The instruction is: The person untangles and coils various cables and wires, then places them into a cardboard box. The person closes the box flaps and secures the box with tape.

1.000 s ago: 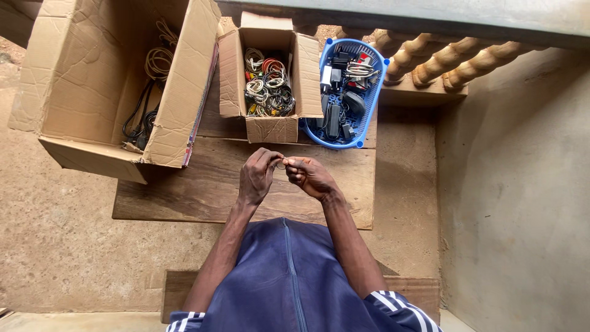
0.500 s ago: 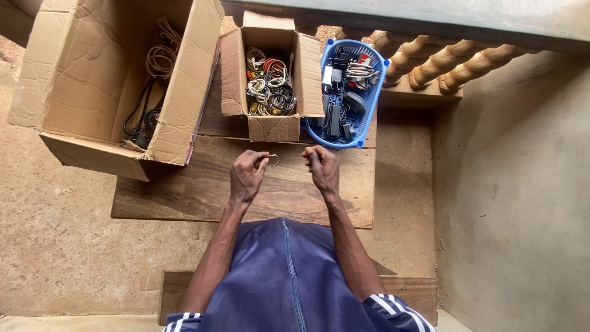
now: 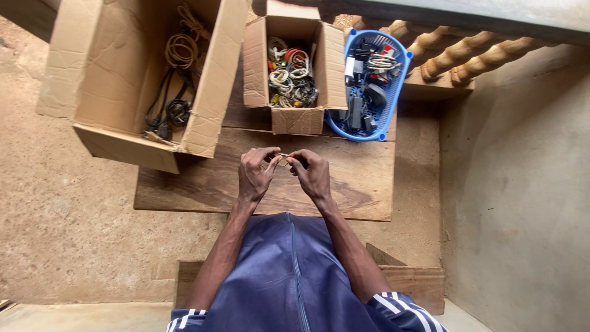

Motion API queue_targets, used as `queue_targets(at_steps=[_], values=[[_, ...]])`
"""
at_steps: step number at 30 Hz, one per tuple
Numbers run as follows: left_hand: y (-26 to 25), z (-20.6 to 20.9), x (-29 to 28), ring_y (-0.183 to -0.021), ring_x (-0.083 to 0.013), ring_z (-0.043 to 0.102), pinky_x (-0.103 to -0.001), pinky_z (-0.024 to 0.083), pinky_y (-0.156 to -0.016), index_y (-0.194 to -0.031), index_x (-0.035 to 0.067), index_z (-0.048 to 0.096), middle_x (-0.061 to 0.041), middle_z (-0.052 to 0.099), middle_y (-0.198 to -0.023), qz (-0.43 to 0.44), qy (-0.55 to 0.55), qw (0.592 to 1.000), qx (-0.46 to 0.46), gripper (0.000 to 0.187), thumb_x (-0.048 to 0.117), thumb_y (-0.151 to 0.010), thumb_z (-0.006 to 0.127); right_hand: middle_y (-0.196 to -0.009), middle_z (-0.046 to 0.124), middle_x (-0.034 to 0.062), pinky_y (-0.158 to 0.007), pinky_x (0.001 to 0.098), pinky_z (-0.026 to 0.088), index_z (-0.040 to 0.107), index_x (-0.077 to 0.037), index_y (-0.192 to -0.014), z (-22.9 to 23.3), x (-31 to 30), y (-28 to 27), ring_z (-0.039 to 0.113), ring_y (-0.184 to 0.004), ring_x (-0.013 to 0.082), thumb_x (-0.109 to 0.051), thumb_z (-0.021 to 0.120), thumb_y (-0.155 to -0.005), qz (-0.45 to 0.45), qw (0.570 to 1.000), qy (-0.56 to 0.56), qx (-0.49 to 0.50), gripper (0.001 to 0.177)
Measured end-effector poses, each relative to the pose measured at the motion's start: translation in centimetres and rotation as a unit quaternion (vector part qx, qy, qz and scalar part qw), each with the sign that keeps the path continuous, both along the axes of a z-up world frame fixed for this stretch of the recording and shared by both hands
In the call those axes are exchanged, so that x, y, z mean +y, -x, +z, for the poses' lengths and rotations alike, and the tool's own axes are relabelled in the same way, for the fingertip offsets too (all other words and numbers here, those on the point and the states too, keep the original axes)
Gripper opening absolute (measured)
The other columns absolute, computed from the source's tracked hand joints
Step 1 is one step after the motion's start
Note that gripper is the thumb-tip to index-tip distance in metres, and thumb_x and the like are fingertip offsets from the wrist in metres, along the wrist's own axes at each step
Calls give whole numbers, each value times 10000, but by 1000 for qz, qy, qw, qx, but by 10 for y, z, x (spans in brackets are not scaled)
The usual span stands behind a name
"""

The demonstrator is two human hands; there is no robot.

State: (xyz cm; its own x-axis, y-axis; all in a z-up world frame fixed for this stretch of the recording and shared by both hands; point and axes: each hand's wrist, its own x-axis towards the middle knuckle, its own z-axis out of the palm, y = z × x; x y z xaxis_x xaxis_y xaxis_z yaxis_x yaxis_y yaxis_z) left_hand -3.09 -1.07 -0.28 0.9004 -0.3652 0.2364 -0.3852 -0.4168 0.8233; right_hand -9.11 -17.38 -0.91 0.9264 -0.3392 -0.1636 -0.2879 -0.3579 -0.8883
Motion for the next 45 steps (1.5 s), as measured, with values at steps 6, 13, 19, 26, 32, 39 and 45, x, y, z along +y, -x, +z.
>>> queue_targets(at_steps=[6, 13, 19, 26, 32, 39, 45], values=[[-18, -2, 24, -855, -234, 673, -405, 464, -855, -1046, 93, 764, -65, 744, -897, -11, 4, 999, -48, 123, 162, -953, 722, -872, 744, 91, -680, 242, 602, 720, 47, -1056, -18, 24, -11, 720, -740, 134, -144, 696, -984, -44, 942, -324, -80, 205], [-36, -13, 48, -838, -237, 630, -408, 463, -808, -1058, 80, 775, -65, 698, -860, -77, -92, 990, -81, 162, 93, -934, 672, -917, 746, 123, -645, 324, 584, 743, -6, -1055, 8, 47, -23, 731, -754, 193, -180, 803, -866, 51, 984, 146, -93, 263], [-41, -22, 52, -862, -259, 660, -395, 514, -773, -1070, 59, 758, -100, 725, -925, -106, -52, 991, -67, 151, 144, -952, 716, -888, 755, 95, -624, 305, 582, 747, -22, -976, 19, 58, -32, 731, -731, 173, -177, 750, -922, 16, 988, 150, -41, 164], [-54, -33, 50, -806, -118, 720, -257, 576, -699, -1162, 59, 783, -74, 798, -964, -84, 139, 974, 155, 223, 151, -962, 742, -888, 719, 84, -673, 229, 597, 677, 43, -1100, -16, 51, -30, 719, -765, 133, -167, 657, -1013, -108, 947, -285, -99, 228], [-63, -38, 37, -762, -48, 653, -200, 502, -641, -1223, 55, 732, -20, 783, -930, -111, 278, 883, 362, 291, 205, -980, 674, -938, 750, 105, -699, 217, 584, 659, 56, -1119, -26, 49, -38, 727, -804, 136, -154, 633, -1005, -113, 898, -411, -106, 241], [-71, -44, 35, -749, -87, 617, -251, 489, -642, -1079, 32, 797, -52, 764, -921, -113, 264, 911, 297, 222, 213, -1007, 691, -923, 745, 109, -637, 250, 570, 701, 38, -1129, -5, 46, -48, 697, -753, 143, -154, 656, -1025, -61, 969, -236, -35, 223], [-71, -25, 42, -789, -224, 694, -359, 555, -679, -1005, 48, 792, -88, 719, -896, -154, 27, 987, 47, 199, 217, -950, 703, -977, 711, 75, -677, 308, 623, 750, -90, -1077, 31, 46, -53, 742, -819, 189, -166, 738, -910, 48, 975, 194, -92, 183]])
